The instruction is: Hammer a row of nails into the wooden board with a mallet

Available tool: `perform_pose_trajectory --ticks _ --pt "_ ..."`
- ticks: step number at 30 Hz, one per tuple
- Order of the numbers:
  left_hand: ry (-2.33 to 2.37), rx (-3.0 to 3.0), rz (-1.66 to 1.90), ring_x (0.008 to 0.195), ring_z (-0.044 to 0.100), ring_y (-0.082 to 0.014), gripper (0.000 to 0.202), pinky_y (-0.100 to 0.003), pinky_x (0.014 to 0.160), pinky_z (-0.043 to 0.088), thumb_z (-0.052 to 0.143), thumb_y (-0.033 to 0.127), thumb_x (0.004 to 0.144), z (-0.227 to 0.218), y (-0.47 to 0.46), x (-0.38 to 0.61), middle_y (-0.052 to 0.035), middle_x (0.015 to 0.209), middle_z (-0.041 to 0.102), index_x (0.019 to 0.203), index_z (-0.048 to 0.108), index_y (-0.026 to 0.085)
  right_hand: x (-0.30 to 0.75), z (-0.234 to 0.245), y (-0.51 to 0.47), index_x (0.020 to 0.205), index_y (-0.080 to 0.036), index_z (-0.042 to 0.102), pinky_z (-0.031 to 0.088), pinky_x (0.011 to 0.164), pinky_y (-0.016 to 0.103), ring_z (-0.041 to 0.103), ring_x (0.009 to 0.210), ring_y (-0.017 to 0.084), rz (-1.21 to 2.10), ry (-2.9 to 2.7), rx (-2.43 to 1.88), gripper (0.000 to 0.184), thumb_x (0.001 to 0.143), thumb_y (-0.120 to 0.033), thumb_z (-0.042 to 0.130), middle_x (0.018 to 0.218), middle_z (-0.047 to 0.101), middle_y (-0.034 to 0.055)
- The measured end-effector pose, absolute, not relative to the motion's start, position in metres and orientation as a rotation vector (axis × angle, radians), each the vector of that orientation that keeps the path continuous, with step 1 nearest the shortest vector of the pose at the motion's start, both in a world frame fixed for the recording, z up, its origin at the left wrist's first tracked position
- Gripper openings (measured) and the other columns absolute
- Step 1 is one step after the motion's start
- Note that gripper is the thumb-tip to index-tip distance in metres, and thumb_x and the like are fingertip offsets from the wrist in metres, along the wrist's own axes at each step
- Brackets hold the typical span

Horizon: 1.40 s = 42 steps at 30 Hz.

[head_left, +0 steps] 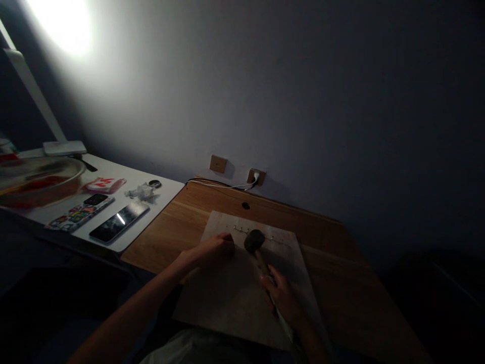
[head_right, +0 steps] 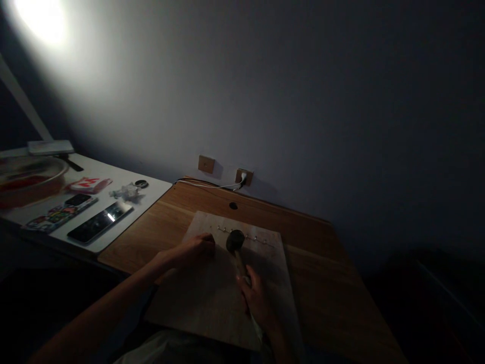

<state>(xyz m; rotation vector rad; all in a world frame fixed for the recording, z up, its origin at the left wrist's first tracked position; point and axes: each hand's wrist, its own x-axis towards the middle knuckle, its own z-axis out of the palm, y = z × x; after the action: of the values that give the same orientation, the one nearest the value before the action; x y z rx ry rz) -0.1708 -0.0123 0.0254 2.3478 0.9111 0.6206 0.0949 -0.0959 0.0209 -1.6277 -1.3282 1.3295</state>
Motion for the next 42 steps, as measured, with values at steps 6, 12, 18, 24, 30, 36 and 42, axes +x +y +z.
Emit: perform_pose_trajectory --ticks 6,12,18,24,30,36,42 --pt "1.223 2.298 0.775 0.073 0.062 -0.0151 0.017 -0.024 0.071 0.048 0.051 0.012 0.09 0.031 0.013 -0.184 -0.0045 0.082 0.068 0.092 0.067 0.015 0.099 0.01 -0.104 0.131 -0.02 0.056 0.035 0.039 0.023 0.052 0.045 0.015 1.334 -1.215 -1.663 0.071 0.077 -0.063 0.068 0.057 0.055 -0.0062" --pt "1.339 2.476 0.757 0.078 0.063 -0.018 0.02 -0.026 0.076 0.048 0.054 0.007 0.086 0.027 0.048 -0.188 -0.0084 0.084 0.069 0.081 0.072 0.015 0.097 0.009 -0.102 0.133 -0.013 0.051 0.031 0.035 0.022 0.042 0.036 0.011 1.393 -1.212 -1.606 0.077 0.075 -0.061 0.067 0.055 0.051 -0.0095" --pt "1.311 2.518 0.752 0.082 0.066 -0.0188 0.023 -0.027 0.08 0.049 0.056 0.008 0.086 0.016 0.063 -0.184 -0.0095 0.088 0.071 0.086 0.078 0.016 0.096 0.008 -0.105 0.133 -0.018 0.053 0.029 0.035 0.022 0.042 0.036 0.011 1.391 -1.189 -1.614 0.073 0.077 -0.064 0.065 0.053 0.048 -0.0097" --pt "1.287 2.423 0.897 0.084 0.068 -0.0191 0.028 -0.027 0.083 0.05 0.057 0.005 0.083 0.002 0.068 -0.184 -0.0086 0.089 0.074 0.096 0.079 0.016 0.094 0.013 -0.105 0.128 -0.015 0.054 0.028 0.034 0.021 0.041 0.035 0.01 1.377 -1.215 -1.62 0.074 0.074 -0.064 0.064 0.053 0.05 -0.0095" --pt "1.263 2.346 1.077 0.083 0.065 -0.0179 0.026 -0.026 0.078 0.05 0.053 0.005 0.084 -0.005 0.056 -0.181 -0.0079 0.089 0.072 0.097 0.074 0.014 0.093 0.015 -0.104 0.132 -0.013 0.049 0.028 0.033 0.021 0.04 0.033 0.009 1.401 -1.207 -1.609 0.078 0.074 -0.062 0.063 0.053 0.05 -0.0104" --pt "1.248 2.297 1.1 0.084 0.065 -0.0178 0.019 -0.026 0.078 0.05 0.057 0.009 0.083 -0.002 0.054 -0.181 -0.0079 0.091 0.071 0.091 0.074 0.016 0.095 0.016 -0.104 0.129 -0.013 0.05 0.028 0.033 0.02 0.039 0.034 0.01 1.418 -1.263 -1.572 0.07 0.079 -0.061 0.061 0.049 0.047 -0.0118" --pt "1.261 2.166 1.092 0.078 0.068 -0.0164 0.029 -0.026 0.075 0.052 0.057 0.007 0.081 -0.007 0.057 -0.183 -0.0053 0.088 0.074 0.105 0.07 0.015 0.078 0.023 -0.085 0.109 -0.019 0.055 0.028 0.032 0.02 0.039 0.032 0.008 1.405 -1.37 -1.477 0.048 0.082 -0.058 0.061 0.05 0.045 -0.013"
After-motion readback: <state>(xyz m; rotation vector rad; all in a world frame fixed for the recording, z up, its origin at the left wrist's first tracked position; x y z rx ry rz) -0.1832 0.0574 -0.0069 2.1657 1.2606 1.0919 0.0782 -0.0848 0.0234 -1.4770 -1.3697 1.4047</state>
